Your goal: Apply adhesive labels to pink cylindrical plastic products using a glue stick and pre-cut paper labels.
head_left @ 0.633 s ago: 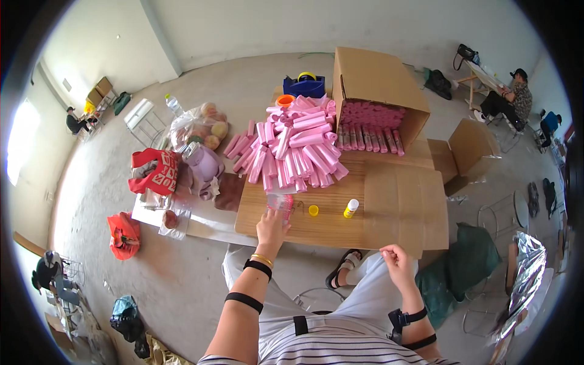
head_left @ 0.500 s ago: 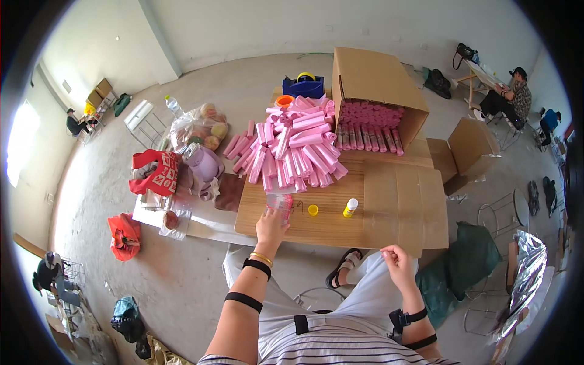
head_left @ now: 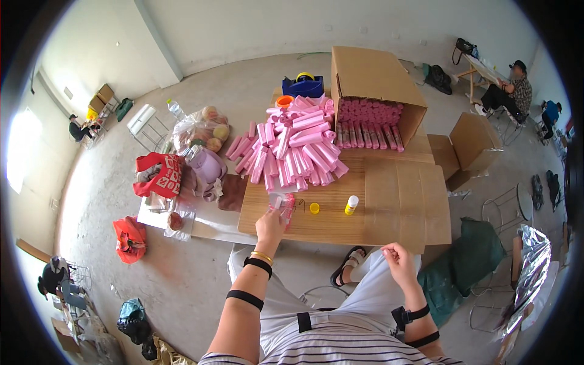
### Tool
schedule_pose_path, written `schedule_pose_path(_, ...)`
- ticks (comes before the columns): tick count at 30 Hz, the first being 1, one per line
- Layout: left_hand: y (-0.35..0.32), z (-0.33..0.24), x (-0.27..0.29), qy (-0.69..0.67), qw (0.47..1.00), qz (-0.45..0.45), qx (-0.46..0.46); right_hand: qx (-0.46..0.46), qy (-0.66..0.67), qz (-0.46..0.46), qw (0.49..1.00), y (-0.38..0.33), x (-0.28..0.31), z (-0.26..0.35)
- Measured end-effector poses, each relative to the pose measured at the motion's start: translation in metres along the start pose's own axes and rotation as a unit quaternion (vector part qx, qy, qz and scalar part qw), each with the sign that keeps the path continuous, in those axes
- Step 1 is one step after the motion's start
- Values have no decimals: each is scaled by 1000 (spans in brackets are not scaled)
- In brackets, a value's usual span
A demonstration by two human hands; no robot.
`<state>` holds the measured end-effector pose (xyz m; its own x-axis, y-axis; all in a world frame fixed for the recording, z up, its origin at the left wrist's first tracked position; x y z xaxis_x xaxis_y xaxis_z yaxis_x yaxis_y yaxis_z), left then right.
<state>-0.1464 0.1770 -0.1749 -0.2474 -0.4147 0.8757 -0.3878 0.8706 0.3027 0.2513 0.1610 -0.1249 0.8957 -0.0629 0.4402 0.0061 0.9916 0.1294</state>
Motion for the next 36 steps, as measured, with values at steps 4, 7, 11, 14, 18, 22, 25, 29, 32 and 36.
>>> schedule_pose_path(4,4,6,20,-6,996,-68,52,1,-9,7,1000,2,1,14)
schedule_pose_path(7,5,0,59,-104,981,-138,84,45,-26,11,999,4,-3,41)
schedule_pose_path(11,-17,-49,118,-442,877,-165,93,47,109,77,990,10,-42,86)
schedule_pose_path(14,-40,-103,150,-571,807,-131,76,24,210,97,973,17,-70,135)
schedule_pose_path(18,-67,-139,178,-610,787,-78,55,13,234,148,961,19,-83,162)
schedule_pose_path(22,-80,-162,206,-686,723,25,78,22,276,142,951,3,-64,171)
schedule_pose_path(25,-85,-164,203,-717,685,73,108,39,290,141,946,-16,-36,194)
schedule_pose_path(29,-98,-173,200,-730,663,74,151,80,288,130,946,-32,-17,206)
schedule_pose_path(32,-105,-181,211,-731,668,33,135,78,279,127,949,-39,-6,209)
schedule_pose_path(36,-110,-186,219,-720,686,-11,108,82,287,81,951,-41,7,211)
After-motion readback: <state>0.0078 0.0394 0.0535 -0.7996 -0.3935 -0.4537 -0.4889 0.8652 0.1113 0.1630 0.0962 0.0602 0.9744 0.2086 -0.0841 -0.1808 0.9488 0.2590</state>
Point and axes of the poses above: each hand's wrist, its own y-axis towards the middle knuckle, its own x-axis out of the back of the hand, z = x × y, the point moved 6 cm from there along y, towards the middle knuckle, and after that the axes turned 14 degrees about -z, right-handed, at the moved point
